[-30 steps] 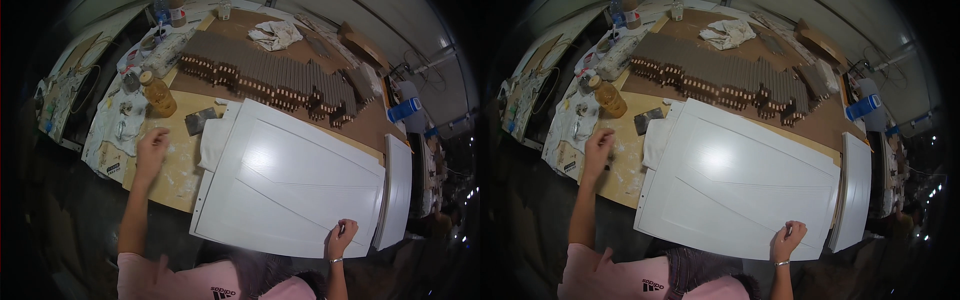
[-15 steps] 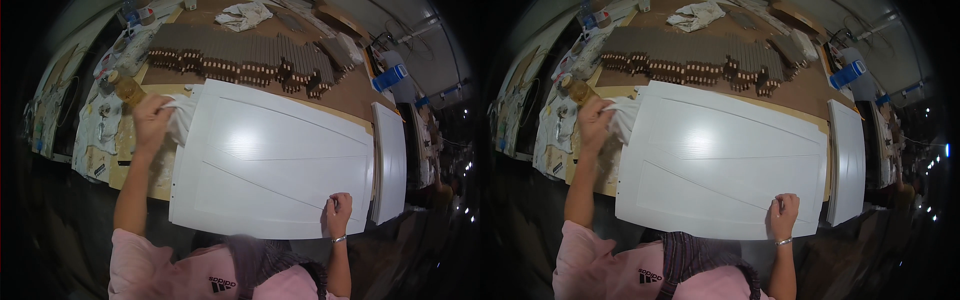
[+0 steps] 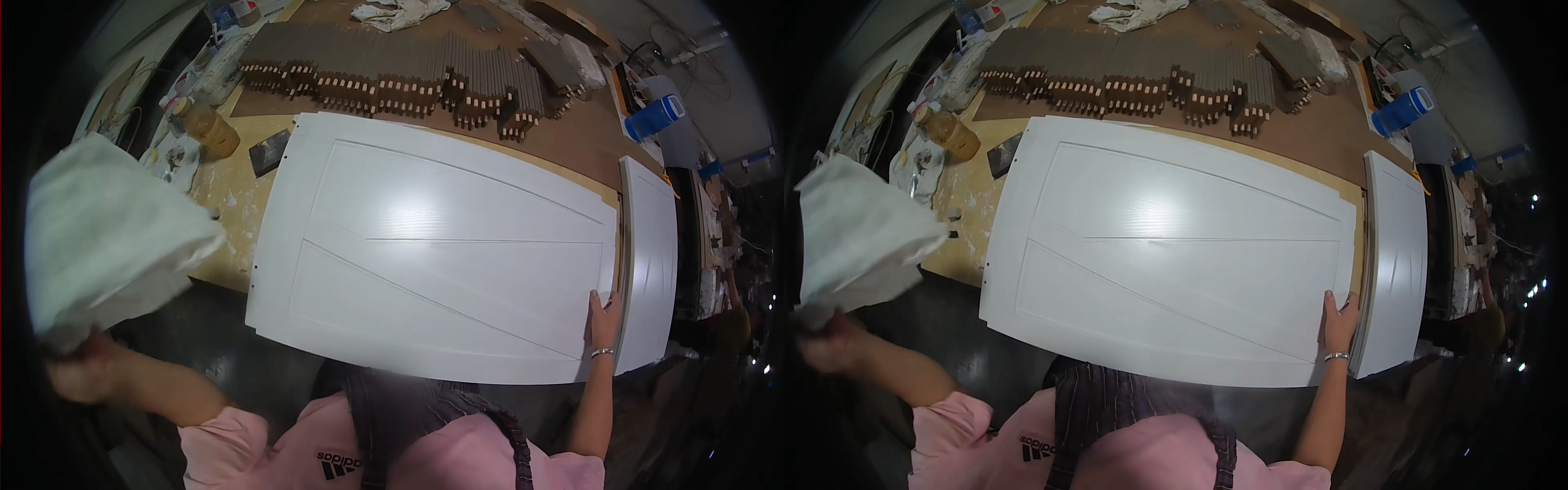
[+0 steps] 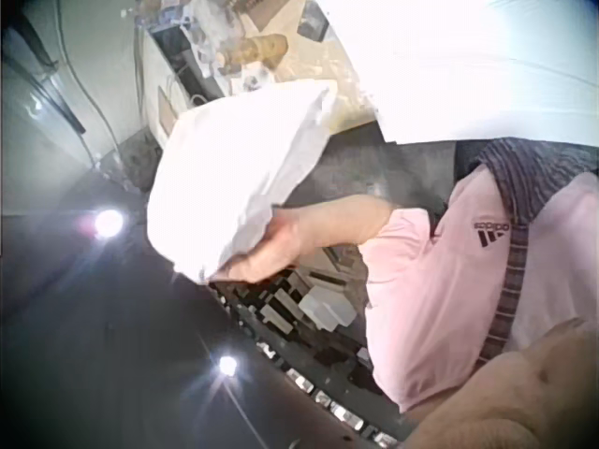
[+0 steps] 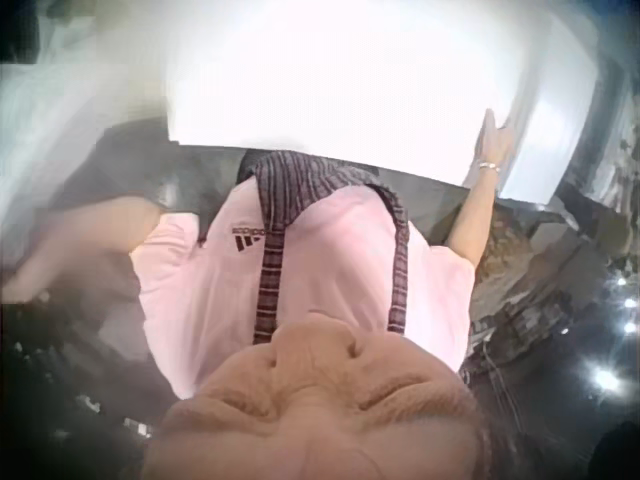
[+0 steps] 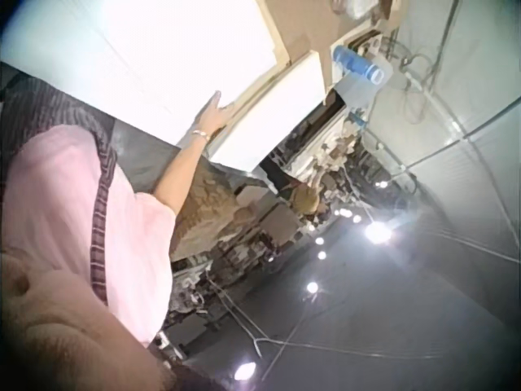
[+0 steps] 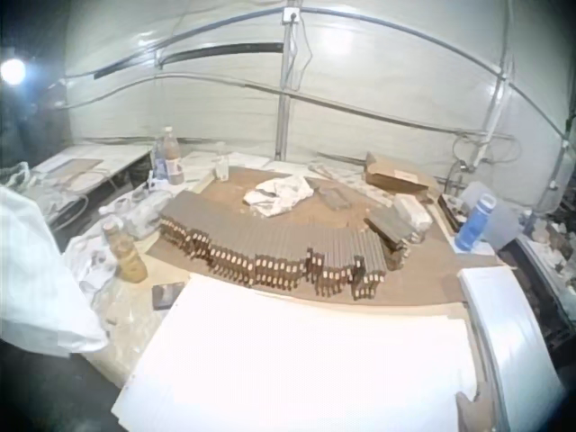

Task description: The person scrapes excess material from the edges and grooves of a white cabinet door panel using a utility knife, wipes the surface with a cloth, and applies a substance from a bottle to clean and finish the panel.

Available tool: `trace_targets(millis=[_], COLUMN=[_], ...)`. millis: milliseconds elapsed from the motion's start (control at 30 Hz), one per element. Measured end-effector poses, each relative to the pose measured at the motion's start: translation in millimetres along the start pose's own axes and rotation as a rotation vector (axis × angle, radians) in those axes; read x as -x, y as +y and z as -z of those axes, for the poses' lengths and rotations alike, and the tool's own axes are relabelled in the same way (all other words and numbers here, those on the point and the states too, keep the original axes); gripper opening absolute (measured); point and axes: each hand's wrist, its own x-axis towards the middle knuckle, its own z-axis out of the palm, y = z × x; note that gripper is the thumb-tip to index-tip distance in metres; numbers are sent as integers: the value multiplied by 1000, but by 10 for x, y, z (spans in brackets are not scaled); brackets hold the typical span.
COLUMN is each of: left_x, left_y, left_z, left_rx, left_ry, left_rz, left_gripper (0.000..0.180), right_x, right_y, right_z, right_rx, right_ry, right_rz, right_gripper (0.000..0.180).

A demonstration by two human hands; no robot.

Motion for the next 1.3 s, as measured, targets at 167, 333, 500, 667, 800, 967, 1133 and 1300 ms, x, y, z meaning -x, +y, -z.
trace_targets(millis=[167,333,500,667,800,967,1133,1300], left_x=[708,2098,1956,2415,1822,2947,3379,2577], left_y=[156,-1791,-2097,-2026,-2097,-2133,-2354,-2796], left_z=[-999,-1014,-950,-1137,-780,-1537,-2463,-1958], left_rx=[-1288,-1186,-1363,-1290,-1515,-1172,-799,-1115], left_ry=[-452,-1027,-758,-964,-738,-822,-1179,-1212], left_rz=[-690,-8,-16,-136,-148,30,-291,-320], left_gripper=[22,24,16,18,10,13,28,26], right_x=[8,-19,7,52,66,90,105,91], right_y=[19,112,148,-40,-11,-111,-121,51], right_z=[48,-127,-2,-27,6,27,1,23], right_rx=[-36,-33,-57,-4,-15,-69,-50,-109], right_ry=[33,61,51,117,78,44,54,118], right_rz=[-15,32,49,33,16,6,5,64], right_gripper=[40,39,39,41,45,44,44,48])
